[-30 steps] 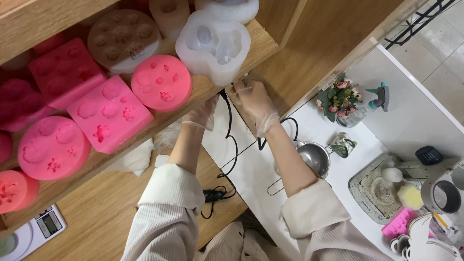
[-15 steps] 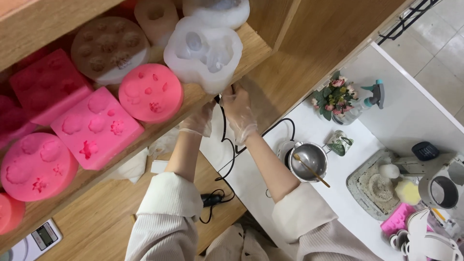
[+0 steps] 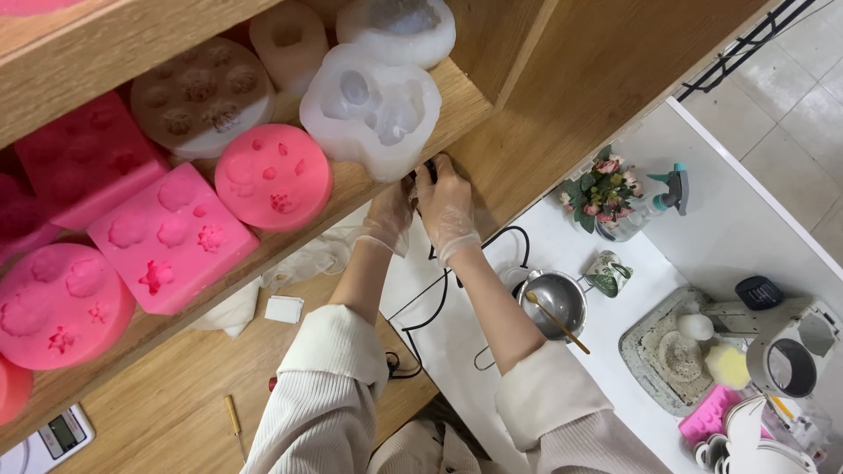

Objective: Wiping down work surfaces and organizing tools in a candle studio.

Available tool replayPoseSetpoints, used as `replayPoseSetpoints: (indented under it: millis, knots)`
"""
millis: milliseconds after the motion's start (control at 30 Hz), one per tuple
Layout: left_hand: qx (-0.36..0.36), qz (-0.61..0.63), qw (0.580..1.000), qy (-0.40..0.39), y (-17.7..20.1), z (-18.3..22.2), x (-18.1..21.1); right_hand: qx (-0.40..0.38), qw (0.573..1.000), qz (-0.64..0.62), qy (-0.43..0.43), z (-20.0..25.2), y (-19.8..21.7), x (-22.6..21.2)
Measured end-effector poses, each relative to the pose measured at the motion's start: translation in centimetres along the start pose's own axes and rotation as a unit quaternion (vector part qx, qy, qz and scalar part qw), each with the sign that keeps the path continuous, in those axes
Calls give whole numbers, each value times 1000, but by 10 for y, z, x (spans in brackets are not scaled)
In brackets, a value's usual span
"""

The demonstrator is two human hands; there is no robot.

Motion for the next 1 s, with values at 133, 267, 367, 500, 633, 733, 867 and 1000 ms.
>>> replayPoseSetpoints:
  millis: [133,267,367,500,633,733,867,1000]
  knots:
    - [-57,28,997,-38,21,-26,-6,23,1000,6,-14,1,0,1]
    - [31,8,999,-14,-11,-1,12,35,999,-35,3,21,17,-7]
    - [7,12,1000,14,2,-6,5,68,995,-28,61,57,43,-4]
    - [53,-107,992,47,3,42,19,96,985,2,140,129,78,1]
    - [92,-44,988,118,-18,172,41,24,988,-94,123,205,99,23]
    - [54,-52,990,122,4,279,36,-41,991,-108,71,267,97,56]
    - [111,53,980,156,112,380,4,-145,981,-127,-15,308,74,85]
    - [198,119,958,168,195,460,-5,-277,959,-44,-35,310,43,66]
Point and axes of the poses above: each hand's wrist, its own z-axis away from the middle knuckle, its own y-axis out of the back of the hand, x = y × z, the point moved 2 cm from there along -z, towards the middle knuckle, and after that the axes turned 12 degrees about z, right-handed, at the moved point
